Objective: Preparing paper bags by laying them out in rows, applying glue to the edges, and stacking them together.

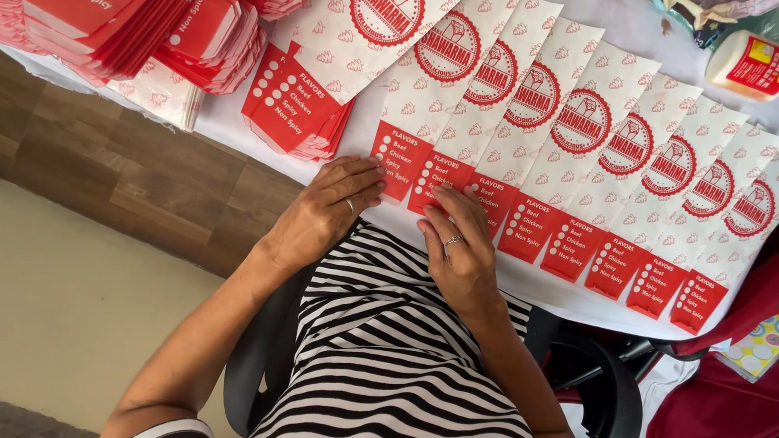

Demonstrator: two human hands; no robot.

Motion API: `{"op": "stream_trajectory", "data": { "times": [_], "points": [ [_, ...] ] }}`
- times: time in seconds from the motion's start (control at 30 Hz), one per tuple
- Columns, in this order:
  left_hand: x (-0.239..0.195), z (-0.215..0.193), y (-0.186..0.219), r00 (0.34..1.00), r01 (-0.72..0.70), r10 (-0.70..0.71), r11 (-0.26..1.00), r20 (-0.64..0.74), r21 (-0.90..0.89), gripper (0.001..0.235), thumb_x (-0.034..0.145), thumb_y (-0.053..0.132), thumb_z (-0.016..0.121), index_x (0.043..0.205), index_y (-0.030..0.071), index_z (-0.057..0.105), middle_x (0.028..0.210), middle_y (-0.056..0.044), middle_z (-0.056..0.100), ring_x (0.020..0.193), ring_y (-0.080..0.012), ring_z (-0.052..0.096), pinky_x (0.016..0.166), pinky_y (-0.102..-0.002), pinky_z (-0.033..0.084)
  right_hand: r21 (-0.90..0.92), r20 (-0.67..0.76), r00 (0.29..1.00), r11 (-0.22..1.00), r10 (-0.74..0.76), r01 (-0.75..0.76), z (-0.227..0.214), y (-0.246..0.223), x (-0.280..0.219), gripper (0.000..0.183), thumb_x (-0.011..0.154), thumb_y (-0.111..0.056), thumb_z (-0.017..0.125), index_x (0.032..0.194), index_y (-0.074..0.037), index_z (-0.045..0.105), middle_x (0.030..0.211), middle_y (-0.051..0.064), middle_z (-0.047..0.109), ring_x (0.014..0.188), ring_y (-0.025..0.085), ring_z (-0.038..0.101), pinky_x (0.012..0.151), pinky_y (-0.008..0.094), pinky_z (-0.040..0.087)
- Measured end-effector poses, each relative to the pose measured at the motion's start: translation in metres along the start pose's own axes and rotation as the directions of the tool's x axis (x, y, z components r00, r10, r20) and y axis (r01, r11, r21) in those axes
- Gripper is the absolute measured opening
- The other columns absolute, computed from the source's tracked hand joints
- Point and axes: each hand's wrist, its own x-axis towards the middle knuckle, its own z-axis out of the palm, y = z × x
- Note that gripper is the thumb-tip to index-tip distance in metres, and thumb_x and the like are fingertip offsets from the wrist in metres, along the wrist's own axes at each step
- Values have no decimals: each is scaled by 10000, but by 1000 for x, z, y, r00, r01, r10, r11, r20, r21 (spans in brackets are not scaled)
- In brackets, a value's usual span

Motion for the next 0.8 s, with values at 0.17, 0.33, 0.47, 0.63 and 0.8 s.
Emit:
{"op": "stream_trajectory", "data": {
  "times": [0.17, 0.33, 0.47, 0.63, 0.8],
  "points": [
    [0, -2, 1, 1000, -27, 27, 1000, 3, -16, 128, 981, -12, 668, 970, -119, 737, 1029, -213, 742, 1002, -400, 728, 931, -497, 565, 22, -48, 998, 999, -38, 39, 6, -7, 12, 186, 946, -75, 754, 1065, 67, 734, 1258, 224, 687, 1155, 369, 697, 1061, 538, 515],
    [1, -3, -3, 1000, -10, 10, 997, -5, -76, 109, 961, -26, 693, 956, -125, 739, 1035, -205, 750, 1001, -390, 734, 923, -493, 575, 57, -67, 992, 992, -105, 109, 26, -11, 24, 173, 946, -88, 759, 1019, 68, 737, 1285, 219, 688, 1174, 361, 698, 1057, 507, 531],
    [-2, -6, -5, 999, 34, -35, 989, -8, -145, 111, 969, -39, 674, 977, -136, 728, 1039, -225, 740, 988, -418, 728, 893, -502, 584, 72, -62, 994, 993, -87, 92, 32, -12, 22, 130, 955, -61, 735, 965, 68, 733, 1220, 206, 713, 1103, 339, 722, 1037, 501, 545],
    [-2, -2, -6, 996, 79, -87, 977, -33, -200, 85, 957, -44, 693, 955, -116, 738, 1020, -219, 742, 979, -427, 729, 885, -498, 581, 97, -34, 996, 992, -79, 82, 28, -11, 29, 106, 972, -16, 694, 961, 83, 730, 1207, 215, 706, 1101, 335, 721, 1034, 517, 541],
    [-7, 15, -1, 962, 225, -246, 961, -123, -163, 62, 915, -20, 754, 900, -81, 753, 958, -172, 743, 952, -383, 745, 877, -469, 585, 190, -28, 1000, 982, -6, 11, 33, -4, 35, 90, 932, 2, 747, 905, 80, 711, 1166, 185, 695, 1063, 314, 721, 1031, 490, 555]
  ]
}}
